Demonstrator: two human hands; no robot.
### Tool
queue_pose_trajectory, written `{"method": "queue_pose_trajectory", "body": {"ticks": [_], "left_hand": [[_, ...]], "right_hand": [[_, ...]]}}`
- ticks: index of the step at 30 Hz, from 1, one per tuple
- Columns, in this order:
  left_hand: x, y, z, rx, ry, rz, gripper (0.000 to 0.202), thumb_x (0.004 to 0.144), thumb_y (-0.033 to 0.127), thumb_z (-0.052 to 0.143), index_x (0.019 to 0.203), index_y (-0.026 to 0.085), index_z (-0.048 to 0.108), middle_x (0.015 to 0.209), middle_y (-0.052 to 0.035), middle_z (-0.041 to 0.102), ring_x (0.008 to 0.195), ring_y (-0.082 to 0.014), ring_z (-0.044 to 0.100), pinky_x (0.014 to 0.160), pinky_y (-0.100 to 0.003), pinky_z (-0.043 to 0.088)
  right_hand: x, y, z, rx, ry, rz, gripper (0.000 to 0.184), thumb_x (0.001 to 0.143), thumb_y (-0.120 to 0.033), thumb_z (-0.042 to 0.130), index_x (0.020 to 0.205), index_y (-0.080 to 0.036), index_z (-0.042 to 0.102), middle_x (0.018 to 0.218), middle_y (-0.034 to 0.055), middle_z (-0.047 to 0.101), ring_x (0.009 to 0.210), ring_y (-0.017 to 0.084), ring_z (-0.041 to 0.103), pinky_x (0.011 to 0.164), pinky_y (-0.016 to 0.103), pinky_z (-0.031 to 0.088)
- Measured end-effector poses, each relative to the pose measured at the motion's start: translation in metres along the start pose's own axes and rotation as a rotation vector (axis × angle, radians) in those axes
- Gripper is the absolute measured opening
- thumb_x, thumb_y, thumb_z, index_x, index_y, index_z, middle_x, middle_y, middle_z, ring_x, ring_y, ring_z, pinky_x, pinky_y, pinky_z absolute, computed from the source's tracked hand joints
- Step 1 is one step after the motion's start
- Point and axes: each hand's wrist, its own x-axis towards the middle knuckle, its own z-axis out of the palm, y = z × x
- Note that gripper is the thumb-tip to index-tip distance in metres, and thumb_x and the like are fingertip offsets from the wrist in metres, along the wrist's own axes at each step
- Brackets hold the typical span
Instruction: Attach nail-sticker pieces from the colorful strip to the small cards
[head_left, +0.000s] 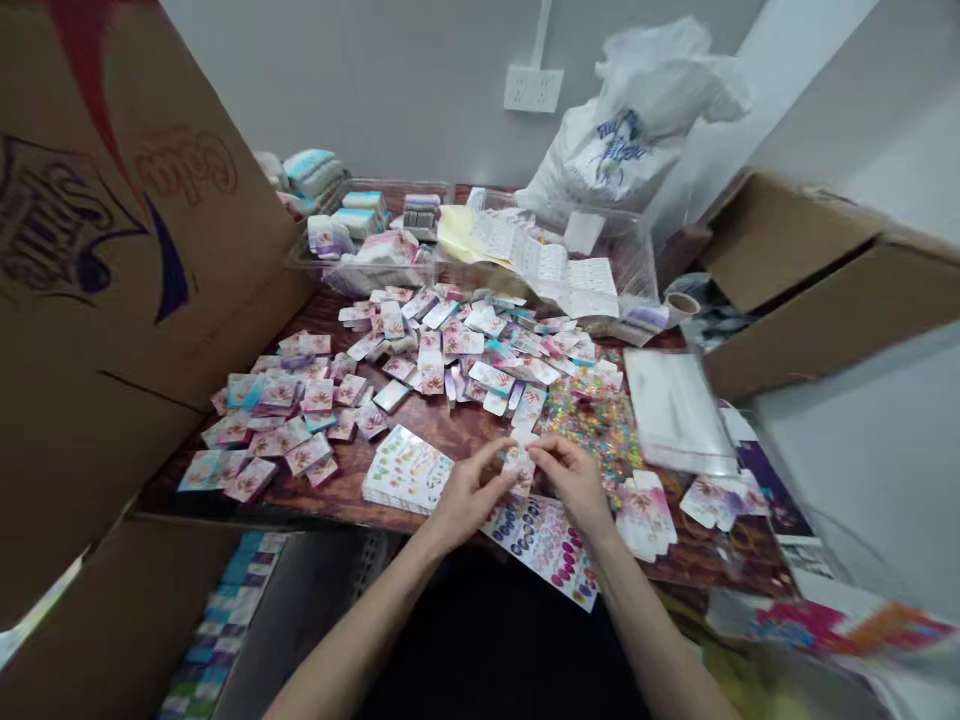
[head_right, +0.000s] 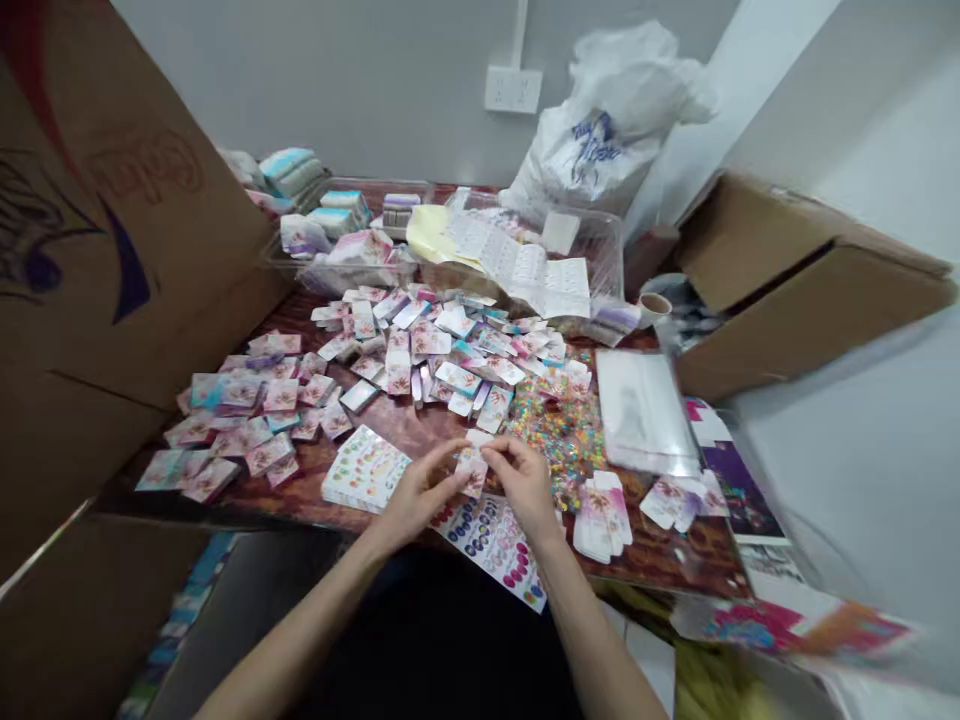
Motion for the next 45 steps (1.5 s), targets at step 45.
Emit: {"method": "queue_pose_trajectory", "body": {"ticks": [45], "left_hand": [[-0.013, 0.020, -0.137, 0.404, 0.764, 0.128, 0.047, 0.085, 0.040, 0.058, 0.127, 0.022, 0.049, 0.106, -0.0061, 0.062, 0.077, -0.0163, 0.064, 0.067, -0.028, 0.053]], "right_hand": [[-0.047, 0.002, 0.029, -0.768, -0.134, -0.353, 0.035, 0.093, -0.031, 0.050, 0.127, -0.024, 0.055, 0.117, 0.0114, 0.060, 0.110, 0.029, 0.052, 0.093, 0.045, 0.043]]}}
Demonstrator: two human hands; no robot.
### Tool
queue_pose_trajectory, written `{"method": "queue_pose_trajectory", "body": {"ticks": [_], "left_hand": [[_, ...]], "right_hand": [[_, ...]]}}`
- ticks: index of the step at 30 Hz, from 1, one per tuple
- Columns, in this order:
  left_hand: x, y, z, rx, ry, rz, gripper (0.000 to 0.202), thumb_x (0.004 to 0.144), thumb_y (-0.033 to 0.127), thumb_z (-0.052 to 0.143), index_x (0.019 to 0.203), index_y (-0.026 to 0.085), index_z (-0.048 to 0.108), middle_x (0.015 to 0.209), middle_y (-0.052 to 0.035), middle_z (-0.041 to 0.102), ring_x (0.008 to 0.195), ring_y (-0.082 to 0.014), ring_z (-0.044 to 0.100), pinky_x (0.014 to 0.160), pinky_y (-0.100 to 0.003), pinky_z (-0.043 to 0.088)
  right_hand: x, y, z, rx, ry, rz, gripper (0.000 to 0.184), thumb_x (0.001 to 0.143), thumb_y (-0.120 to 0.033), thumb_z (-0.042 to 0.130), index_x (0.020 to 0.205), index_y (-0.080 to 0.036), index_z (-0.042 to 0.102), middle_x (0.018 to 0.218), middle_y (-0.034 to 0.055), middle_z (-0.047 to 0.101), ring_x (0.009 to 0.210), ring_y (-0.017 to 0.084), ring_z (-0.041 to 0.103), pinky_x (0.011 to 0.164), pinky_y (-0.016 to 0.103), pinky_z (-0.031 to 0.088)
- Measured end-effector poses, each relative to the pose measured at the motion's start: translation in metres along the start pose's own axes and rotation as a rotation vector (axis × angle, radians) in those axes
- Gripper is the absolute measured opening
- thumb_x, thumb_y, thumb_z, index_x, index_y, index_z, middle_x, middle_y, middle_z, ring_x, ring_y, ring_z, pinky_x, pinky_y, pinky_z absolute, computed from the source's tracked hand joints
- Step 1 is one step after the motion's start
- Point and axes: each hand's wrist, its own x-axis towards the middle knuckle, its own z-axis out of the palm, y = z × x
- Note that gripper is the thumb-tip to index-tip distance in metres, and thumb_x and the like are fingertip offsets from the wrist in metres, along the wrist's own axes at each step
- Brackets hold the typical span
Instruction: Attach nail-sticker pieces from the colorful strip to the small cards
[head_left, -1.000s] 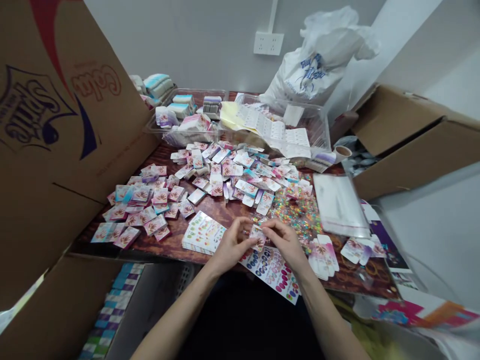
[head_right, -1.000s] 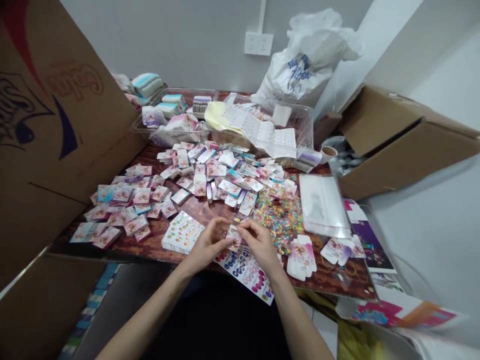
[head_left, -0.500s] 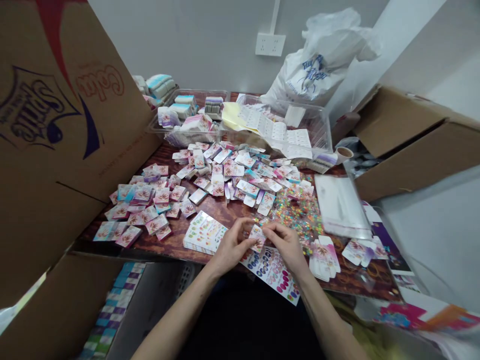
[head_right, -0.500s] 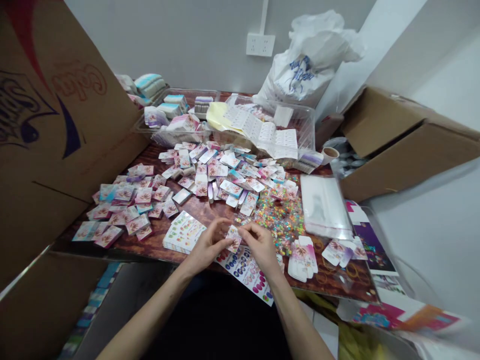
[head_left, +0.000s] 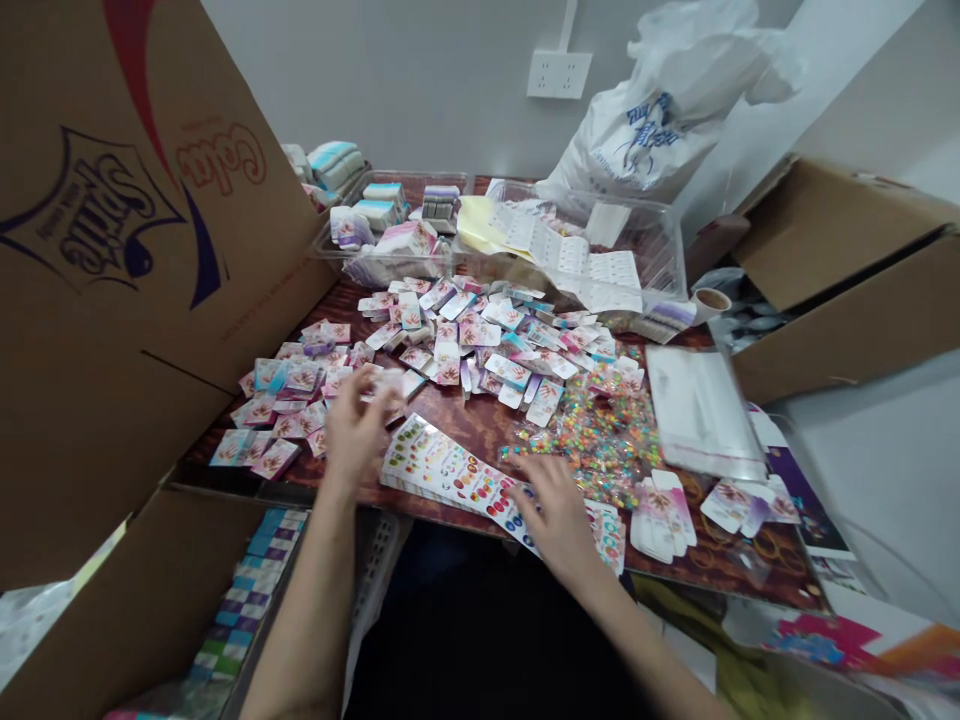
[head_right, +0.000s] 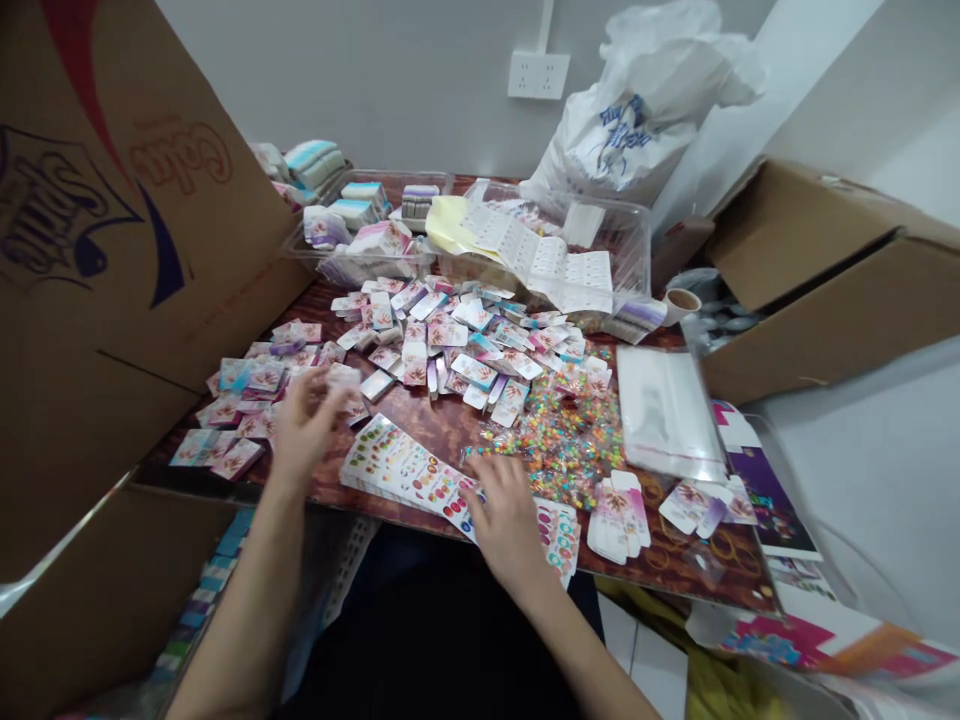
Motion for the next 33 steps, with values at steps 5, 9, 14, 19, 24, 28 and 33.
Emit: {"method": "queue_pose_trajectory", "body": {"ticks": [5, 9, 14, 19, 24, 28, 33], "left_hand": [[0.034, -0.026, -0.058, 0.624, 0.333, 0.037, 0.054, 0.082, 0.031, 0.059, 0.132, 0.013, 0.048, 0.113, -0.0160, 0.062, 0.107, -0.0322, 0.057, 0.097, -0.050, 0.042], [0.020, -0.016, -0.046, 0.635, 0.308, 0.198, 0.048, 0.086, 0.028, 0.053, 0.129, 0.010, 0.049, 0.129, -0.0197, 0.053, 0.124, -0.0335, 0.045, 0.106, -0.050, 0.034], [-0.024, 0.009, 0.009, 0.429, -0.327, 0.446, 0.046, 0.089, 0.030, 0.052, 0.133, 0.020, 0.045, 0.134, -0.0115, 0.051, 0.128, -0.0246, 0.044, 0.109, -0.043, 0.033], [-0.060, 0.004, 0.044, 0.584, -0.820, 0.576, 0.082, 0.076, 0.028, 0.068, 0.146, 0.026, 0.026, 0.143, -0.0117, 0.043, 0.136, -0.0310, 0.032, 0.114, -0.059, 0.008], [-0.067, -0.009, 0.044, 0.629, -0.874, 0.604, 0.072, 0.075, 0.021, 0.066, 0.140, 0.024, 0.035, 0.127, -0.0088, 0.053, 0.120, -0.0272, 0.046, 0.114, -0.053, 0.016], [-0.066, -0.005, 0.041, 0.623, -0.883, 0.625, 0.071, 0.074, 0.017, 0.064, 0.140, 0.023, 0.037, 0.124, -0.0092, 0.052, 0.114, -0.0280, 0.046, 0.108, -0.049, 0.027], [-0.067, -0.002, 0.048, 0.573, -0.840, 0.587, 0.064, 0.078, 0.010, 0.054, 0.139, 0.023, 0.039, 0.121, -0.0101, 0.052, 0.112, -0.0271, 0.045, 0.101, -0.045, 0.036]], "right_hand": [[-0.013, 0.004, 0.025, -0.214, -0.123, -0.099, 0.048, 0.088, -0.032, 0.057, 0.134, -0.021, 0.048, 0.129, 0.0158, 0.055, 0.125, 0.035, 0.042, 0.103, 0.054, 0.033], [0.001, 0.019, 0.022, -0.182, -0.237, -0.159, 0.051, 0.088, -0.034, 0.057, 0.136, -0.019, 0.046, 0.131, 0.0162, 0.054, 0.122, 0.033, 0.045, 0.101, 0.051, 0.035], [0.016, 0.027, 0.002, -0.203, -0.366, -0.197, 0.060, 0.087, -0.042, 0.060, 0.139, -0.018, 0.042, 0.133, 0.0158, 0.053, 0.123, 0.031, 0.045, 0.101, 0.048, 0.036], [0.009, 0.026, -0.004, -0.278, -0.346, -0.197, 0.072, 0.080, -0.037, 0.068, 0.142, -0.017, 0.038, 0.135, 0.0154, 0.052, 0.123, 0.032, 0.044, 0.101, 0.049, 0.036], [-0.004, 0.026, 0.001, -0.311, -0.302, -0.184, 0.069, 0.078, -0.028, 0.067, 0.141, -0.017, 0.039, 0.134, 0.0156, 0.051, 0.122, 0.033, 0.043, 0.101, 0.050, 0.036], [-0.007, 0.027, 0.003, -0.323, -0.293, -0.202, 0.073, 0.079, -0.027, 0.065, 0.144, -0.018, 0.033, 0.134, 0.0155, 0.051, 0.121, 0.033, 0.044, 0.100, 0.050, 0.037], [-0.005, 0.031, 0.002, -0.335, -0.255, -0.188, 0.069, 0.083, -0.022, 0.059, 0.146, -0.020, 0.032, 0.130, 0.0150, 0.054, 0.118, 0.033, 0.046, 0.098, 0.048, 0.038]]}}
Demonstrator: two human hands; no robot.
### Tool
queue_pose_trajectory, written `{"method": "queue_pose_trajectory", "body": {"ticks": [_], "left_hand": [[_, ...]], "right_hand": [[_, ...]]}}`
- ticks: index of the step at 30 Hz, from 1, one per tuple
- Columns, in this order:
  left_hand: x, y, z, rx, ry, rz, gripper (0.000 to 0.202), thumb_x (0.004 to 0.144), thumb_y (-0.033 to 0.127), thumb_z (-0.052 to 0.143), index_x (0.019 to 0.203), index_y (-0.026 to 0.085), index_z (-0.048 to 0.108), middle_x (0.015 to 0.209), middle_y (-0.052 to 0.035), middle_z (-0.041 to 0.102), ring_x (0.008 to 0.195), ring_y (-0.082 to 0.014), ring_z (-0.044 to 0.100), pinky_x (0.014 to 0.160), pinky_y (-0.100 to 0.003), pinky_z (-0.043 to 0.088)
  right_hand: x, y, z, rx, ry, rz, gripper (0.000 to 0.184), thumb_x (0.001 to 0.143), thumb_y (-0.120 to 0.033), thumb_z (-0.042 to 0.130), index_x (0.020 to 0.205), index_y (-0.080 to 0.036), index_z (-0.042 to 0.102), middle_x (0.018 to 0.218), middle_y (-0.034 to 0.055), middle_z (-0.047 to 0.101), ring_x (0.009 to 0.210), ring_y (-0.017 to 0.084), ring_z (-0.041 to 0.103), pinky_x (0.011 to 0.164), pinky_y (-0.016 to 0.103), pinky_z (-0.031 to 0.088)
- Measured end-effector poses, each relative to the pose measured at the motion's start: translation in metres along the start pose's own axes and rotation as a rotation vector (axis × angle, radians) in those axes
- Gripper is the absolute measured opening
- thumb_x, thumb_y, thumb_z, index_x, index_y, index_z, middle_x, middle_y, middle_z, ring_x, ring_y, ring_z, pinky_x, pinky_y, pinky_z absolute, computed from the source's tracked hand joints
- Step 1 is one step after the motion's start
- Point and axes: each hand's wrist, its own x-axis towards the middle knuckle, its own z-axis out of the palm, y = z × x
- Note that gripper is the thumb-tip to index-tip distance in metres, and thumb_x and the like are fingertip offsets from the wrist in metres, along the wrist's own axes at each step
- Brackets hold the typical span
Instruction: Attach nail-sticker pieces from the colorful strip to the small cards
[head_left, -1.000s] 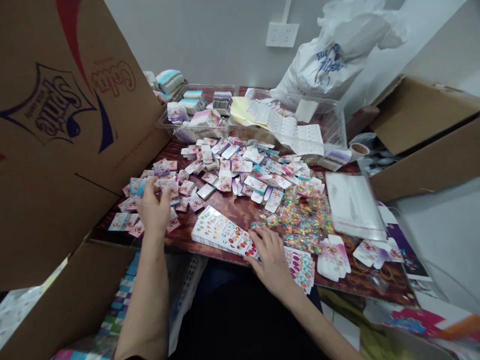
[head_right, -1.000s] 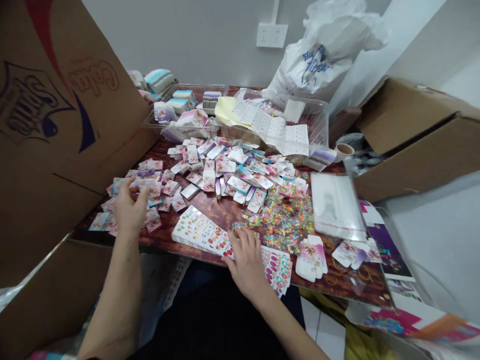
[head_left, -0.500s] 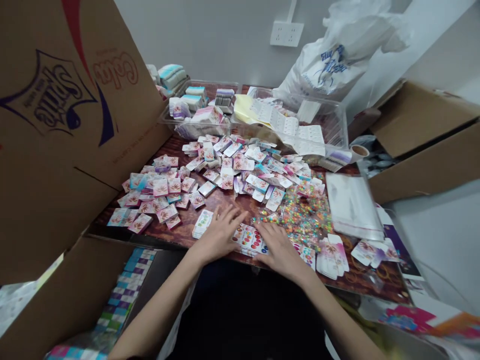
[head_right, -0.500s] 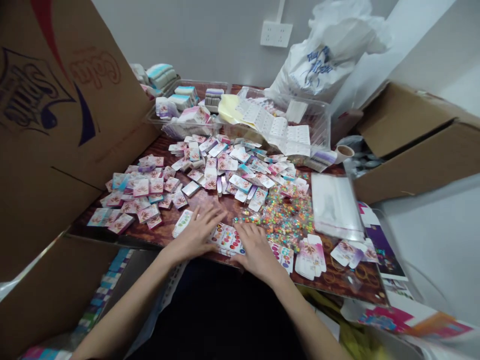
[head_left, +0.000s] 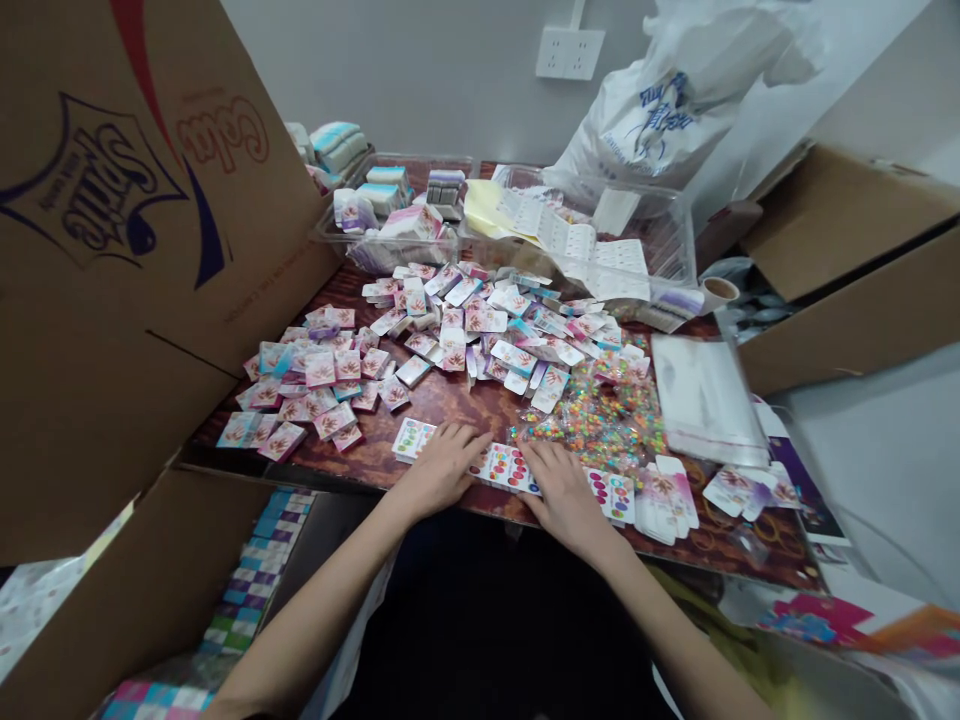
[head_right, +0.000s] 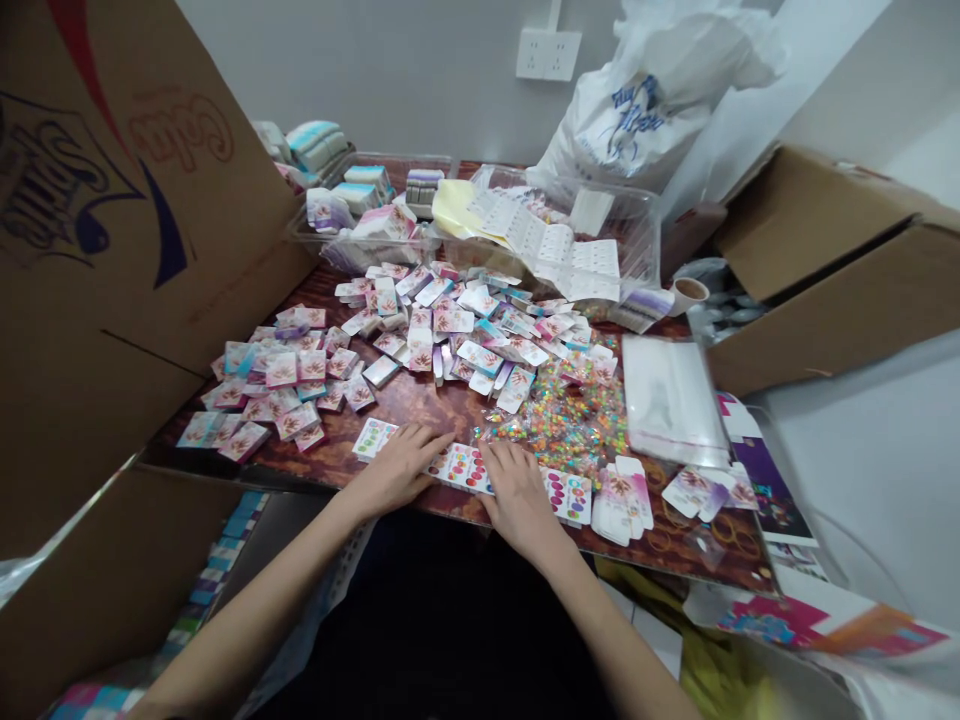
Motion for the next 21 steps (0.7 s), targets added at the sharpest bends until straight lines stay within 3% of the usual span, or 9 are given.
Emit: {"method": "queue_pose_trajectory", "body": {"ticks": [8, 15, 21], "left_hand": [[0.014, -0.009, 0.006, 0.022, 0.049, 0.000, 0.065, 0.079, 0.015, 0.059, 0.140, 0.022, 0.038, 0.121, -0.0095, 0.053, 0.113, -0.0267, 0.046, 0.103, -0.045, 0.034], [0.030, -0.018, 0.006, 0.011, 0.073, -0.014, 0.060, 0.078, 0.016, 0.062, 0.134, 0.022, 0.043, 0.123, -0.0104, 0.052, 0.118, -0.0285, 0.046, 0.103, -0.048, 0.035], [0.029, -0.013, 0.001, -0.036, 0.104, 0.006, 0.057, 0.079, 0.016, 0.062, 0.132, 0.023, 0.043, 0.126, -0.0089, 0.054, 0.122, -0.0268, 0.046, 0.113, -0.053, 0.023]], "right_hand": [[0.019, 0.010, -0.003, 0.023, 0.007, 0.066, 0.057, 0.086, -0.027, 0.059, 0.139, -0.019, 0.043, 0.126, 0.0141, 0.056, 0.115, 0.032, 0.048, 0.095, 0.047, 0.039], [0.035, 0.021, -0.009, 0.013, 0.013, 0.053, 0.056, 0.086, -0.029, 0.059, 0.140, -0.022, 0.043, 0.122, 0.0125, 0.057, 0.114, 0.032, 0.048, 0.094, 0.046, 0.039], [0.033, 0.022, -0.020, 0.064, 0.024, 0.056, 0.054, 0.085, -0.031, 0.062, 0.136, -0.023, 0.047, 0.123, 0.0115, 0.057, 0.114, 0.031, 0.047, 0.097, 0.046, 0.037]]}}
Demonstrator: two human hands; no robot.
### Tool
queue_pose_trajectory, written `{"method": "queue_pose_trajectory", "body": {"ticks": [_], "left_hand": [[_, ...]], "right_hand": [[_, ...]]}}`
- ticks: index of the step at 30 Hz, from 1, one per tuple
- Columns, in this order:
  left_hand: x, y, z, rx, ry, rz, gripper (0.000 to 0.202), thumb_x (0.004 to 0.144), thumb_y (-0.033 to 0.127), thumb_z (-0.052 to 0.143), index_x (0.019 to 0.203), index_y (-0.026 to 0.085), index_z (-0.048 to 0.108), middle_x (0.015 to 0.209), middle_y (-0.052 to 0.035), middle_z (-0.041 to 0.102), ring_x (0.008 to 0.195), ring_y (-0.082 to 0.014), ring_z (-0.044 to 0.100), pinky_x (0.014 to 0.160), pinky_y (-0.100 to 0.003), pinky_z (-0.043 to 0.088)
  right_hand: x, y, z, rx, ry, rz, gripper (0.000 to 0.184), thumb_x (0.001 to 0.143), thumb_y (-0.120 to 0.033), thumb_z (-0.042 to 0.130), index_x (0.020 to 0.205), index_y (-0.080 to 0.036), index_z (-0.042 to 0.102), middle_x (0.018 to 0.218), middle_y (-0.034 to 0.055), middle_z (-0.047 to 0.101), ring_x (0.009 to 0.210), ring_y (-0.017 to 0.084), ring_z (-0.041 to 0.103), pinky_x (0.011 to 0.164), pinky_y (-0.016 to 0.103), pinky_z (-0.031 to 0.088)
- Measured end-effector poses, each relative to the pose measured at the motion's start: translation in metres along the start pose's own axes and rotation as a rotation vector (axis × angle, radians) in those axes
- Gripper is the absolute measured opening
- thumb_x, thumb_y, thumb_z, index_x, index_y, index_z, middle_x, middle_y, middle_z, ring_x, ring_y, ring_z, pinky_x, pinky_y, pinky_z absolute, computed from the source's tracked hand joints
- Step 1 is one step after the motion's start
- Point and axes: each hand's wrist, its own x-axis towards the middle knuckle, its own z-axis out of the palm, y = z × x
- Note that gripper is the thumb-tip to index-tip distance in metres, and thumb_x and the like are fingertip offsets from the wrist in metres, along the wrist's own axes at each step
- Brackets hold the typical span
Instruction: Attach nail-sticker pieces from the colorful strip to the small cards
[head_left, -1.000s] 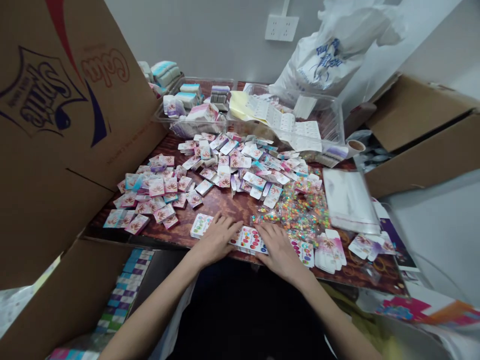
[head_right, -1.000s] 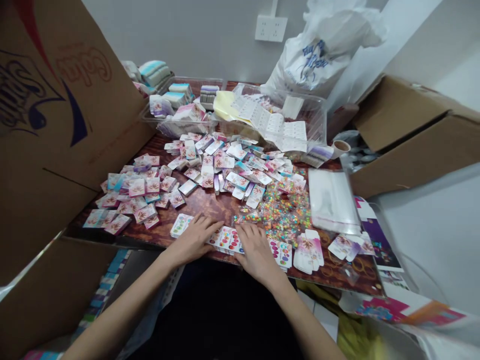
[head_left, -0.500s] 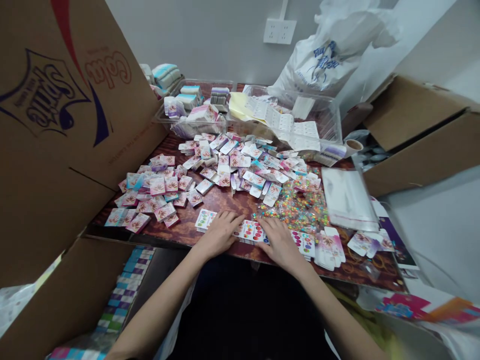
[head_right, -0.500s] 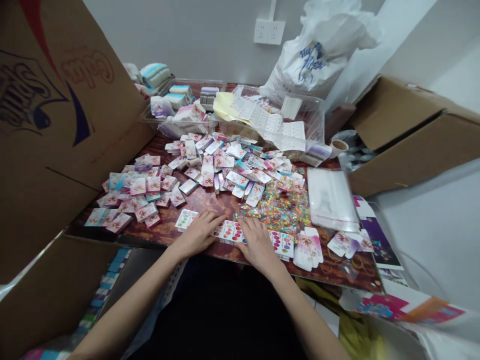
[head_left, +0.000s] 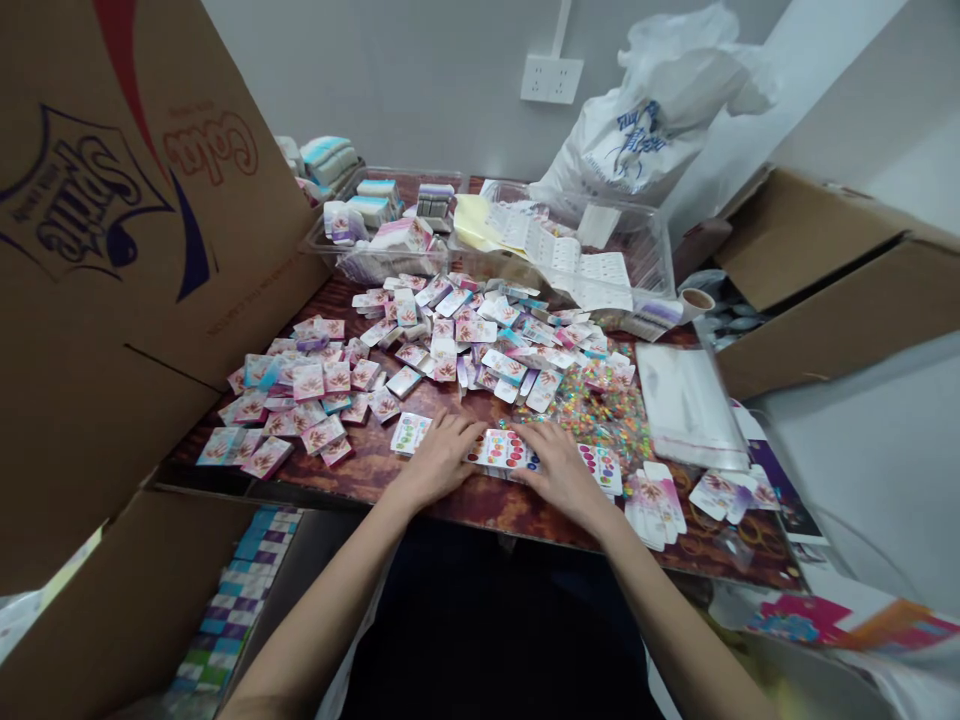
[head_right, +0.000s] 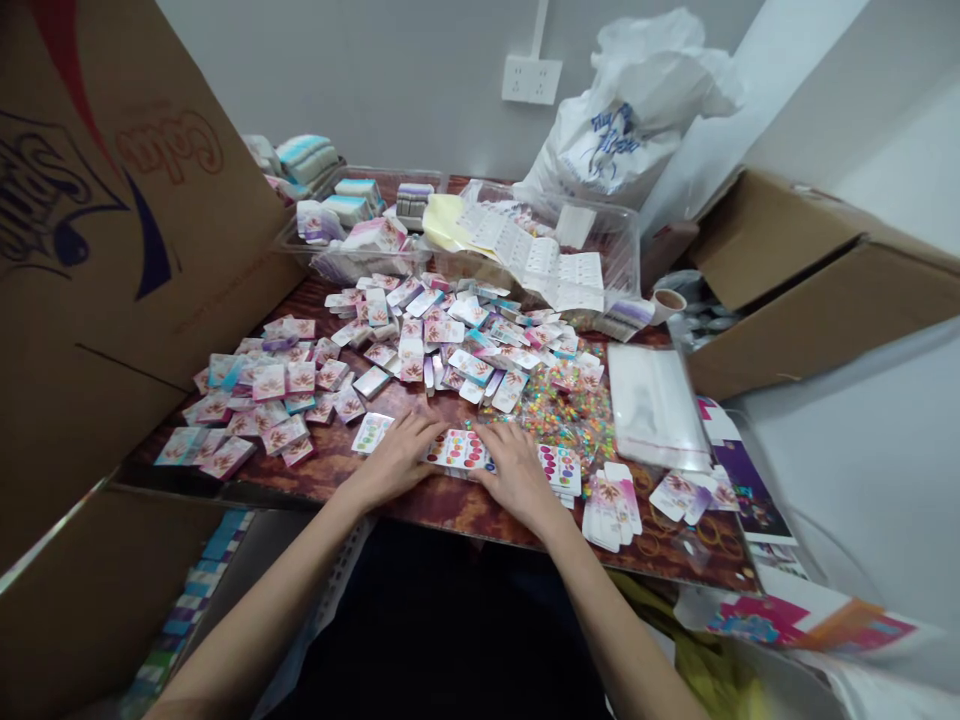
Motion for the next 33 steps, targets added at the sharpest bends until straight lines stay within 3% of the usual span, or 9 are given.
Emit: {"method": "queue_pose_trajectory", "body": {"ticks": [5, 9, 12, 14, 17, 21, 26, 30, 33], "left_hand": [[0.003, 0.003, -0.005, -0.029, 0.024, 0.009, 0.056, 0.078, 0.011, 0.060, 0.131, 0.022, 0.045, 0.135, -0.0097, 0.049, 0.130, -0.0266, 0.041, 0.115, -0.051, 0.021], [0.003, 0.007, -0.017, -0.033, 0.022, 0.017, 0.063, 0.081, 0.013, 0.059, 0.139, 0.024, 0.038, 0.141, -0.0105, 0.046, 0.135, -0.0254, 0.037, 0.116, -0.050, 0.019], [-0.002, 0.021, -0.029, -0.024, 0.103, 0.005, 0.072, 0.084, 0.026, 0.062, 0.146, 0.025, 0.027, 0.152, -0.0129, 0.032, 0.143, -0.0297, 0.023, 0.116, -0.056, 0.015], [-0.004, 0.036, -0.034, -0.045, 0.238, -0.030, 0.066, 0.087, 0.031, 0.060, 0.145, 0.023, 0.030, 0.154, -0.0142, 0.028, 0.144, -0.0305, 0.019, 0.116, -0.055, 0.016], [-0.004, 0.060, -0.032, -0.182, 0.430, -0.102, 0.045, 0.091, 0.029, 0.054, 0.134, 0.021, 0.047, 0.144, -0.0146, 0.044, 0.136, -0.0279, 0.036, 0.112, -0.048, 0.029], [0.004, 0.076, -0.018, -0.500, 0.437, -0.088, 0.024, 0.093, 0.022, 0.051, 0.115, 0.020, 0.061, 0.115, -0.0103, 0.065, 0.109, -0.0213, 0.059, 0.095, -0.036, 0.047], [0.003, 0.076, -0.021, -0.570, 0.532, -0.041, 0.014, 0.090, 0.014, 0.056, 0.096, 0.018, 0.068, 0.094, -0.0069, 0.070, 0.091, -0.0175, 0.064, 0.083, -0.030, 0.049], [-0.005, 0.072, -0.042, -0.732, 0.357, 0.020, 0.013, 0.089, 0.019, 0.057, 0.089, 0.016, 0.070, 0.091, -0.0077, 0.071, 0.089, -0.0186, 0.064, 0.083, -0.030, 0.048], [-0.005, 0.064, -0.044, -1.048, 0.212, -0.093, 0.030, 0.094, 0.031, 0.048, 0.082, 0.015, 0.071, 0.087, -0.0080, 0.070, 0.087, -0.0195, 0.064, 0.082, -0.031, 0.048]], "right_hand": [[0.008, -0.002, -0.009, 0.184, -0.031, 0.033, 0.051, 0.081, -0.034, 0.068, 0.128, -0.022, 0.053, 0.122, 0.0104, 0.058, 0.113, 0.030, 0.049, 0.096, 0.044, 0.038], [0.019, -0.003, -0.016, 0.476, 0.066, 0.134, 0.015, 0.082, -0.033, 0.065, 0.088, -0.019, 0.065, 0.090, 0.0054, 0.064, 0.090, 0.024, 0.058, 0.080, 0.035, 0.043], [0.023, -0.003, -0.027, 0.670, 0.129, 0.206, 0.019, 0.082, -0.033, 0.064, 0.069, -0.019, 0.061, 0.070, 0.0012, 0.060, 0.070, 0.019, 0.057, 0.068, 0.030, 0.042], [0.022, -0.007, -0.036, 0.716, 0.185, 0.209, 0.018, 0.082, -0.032, 0.064, 0.069, -0.019, 0.062, 0.070, 0.0012, 0.061, 0.070, 0.019, 0.057, 0.068, 0.030, 0.041], [0.017, -0.024, -0.049, 0.692, 0.267, 0.126, 0.016, 0.087, -0.029, 0.059, 0.074, -0.020, 0.064, 0.078, 0.0032, 0.062, 0.079, 0.020, 0.057, 0.075, 0.032, 0.042], [0.010, -0.049, -0.057, 0.630, 0.252, -0.042, 0.020, 0.093, -0.024, 0.050, 0.079, -0.021, 0.063, 0.083, 0.0049, 0.061, 0.086, 0.021, 0.056, 0.079, 0.035, 0.043], [0.002, -0.041, -0.052, 0.377, 0.394, -0.038, 0.014, 0.090, -0.020, 0.056, 0.101, -0.021, 0.062, 0.108, 0.0092, 0.060, 0.107, 0.026, 0.050, 0.094, 0.043, 0.036], [-0.006, -0.025, -0.050, 0.393, 0.253, 0.003, 0.016, 0.090, -0.012, 0.049, 0.090, -0.021, 0.062, 0.085, 0.0040, 0.062, 0.088, 0.022, 0.055, 0.086, 0.039, 0.038], [-0.010, -0.027, -0.048, 0.572, 0.112, -0.009, 0.020, 0.091, -0.011, 0.047, 0.085, -0.021, 0.063, 0.081, 0.0026, 0.060, 0.079, 0.018, 0.056, 0.074, 0.031, 0.041]]}}
